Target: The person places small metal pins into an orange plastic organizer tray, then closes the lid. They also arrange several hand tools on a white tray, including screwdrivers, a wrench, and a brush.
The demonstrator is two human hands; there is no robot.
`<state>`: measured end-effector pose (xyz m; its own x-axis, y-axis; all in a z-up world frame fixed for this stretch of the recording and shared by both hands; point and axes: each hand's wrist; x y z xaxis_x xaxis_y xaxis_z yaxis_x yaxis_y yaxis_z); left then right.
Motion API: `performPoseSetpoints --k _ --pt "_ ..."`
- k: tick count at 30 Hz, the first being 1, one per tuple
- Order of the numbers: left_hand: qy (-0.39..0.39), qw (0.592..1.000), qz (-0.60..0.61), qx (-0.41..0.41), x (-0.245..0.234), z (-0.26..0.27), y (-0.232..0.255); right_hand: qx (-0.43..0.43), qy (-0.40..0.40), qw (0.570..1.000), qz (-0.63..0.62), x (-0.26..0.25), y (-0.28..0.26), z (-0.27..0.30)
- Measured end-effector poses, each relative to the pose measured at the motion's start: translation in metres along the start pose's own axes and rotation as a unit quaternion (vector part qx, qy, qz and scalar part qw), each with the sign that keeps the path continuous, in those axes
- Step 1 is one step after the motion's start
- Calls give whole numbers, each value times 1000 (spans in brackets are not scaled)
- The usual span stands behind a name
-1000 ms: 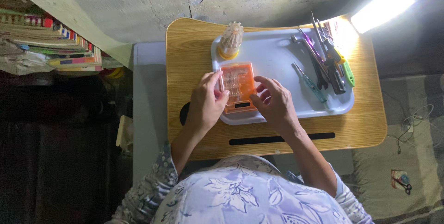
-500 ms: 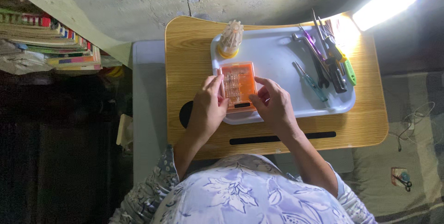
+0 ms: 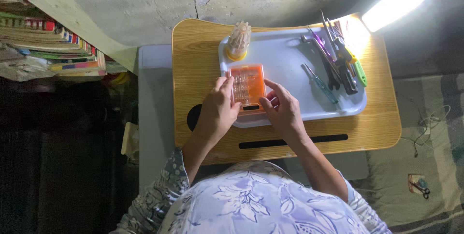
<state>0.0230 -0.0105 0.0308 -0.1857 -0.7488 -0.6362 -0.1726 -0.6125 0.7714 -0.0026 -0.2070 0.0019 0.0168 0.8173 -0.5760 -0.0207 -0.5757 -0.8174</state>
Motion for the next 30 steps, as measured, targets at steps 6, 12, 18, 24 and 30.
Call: performPoseSetpoints --k 6,12,18,24,30 --pt "17 1000 14 12 2 0 -2 26 -29 999 8 -7 -1 -4" --pt "29 999 15 14 7 1 -9 14 -20 1000 17 -8 0 -6" --pt "52 998 -10 42 12 1 -6 18 -5 1000 12 -15 5 -4" --pt "9 999 -11 -44 -5 10 8 -3 80 984 158 -53 19 -2" --pt "-10 1000 -5 -16 -9 19 15 27 134 936 325 -95 42 -5"
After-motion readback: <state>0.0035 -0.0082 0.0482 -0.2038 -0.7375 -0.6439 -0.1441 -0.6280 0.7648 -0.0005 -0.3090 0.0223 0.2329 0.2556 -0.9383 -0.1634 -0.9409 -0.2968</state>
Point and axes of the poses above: each hand's wrist, its own z-axis away from the middle knuckle, its own x-axis out of the palm, y = z × x, and after that the axes turned 4 degrees about z, right-handed
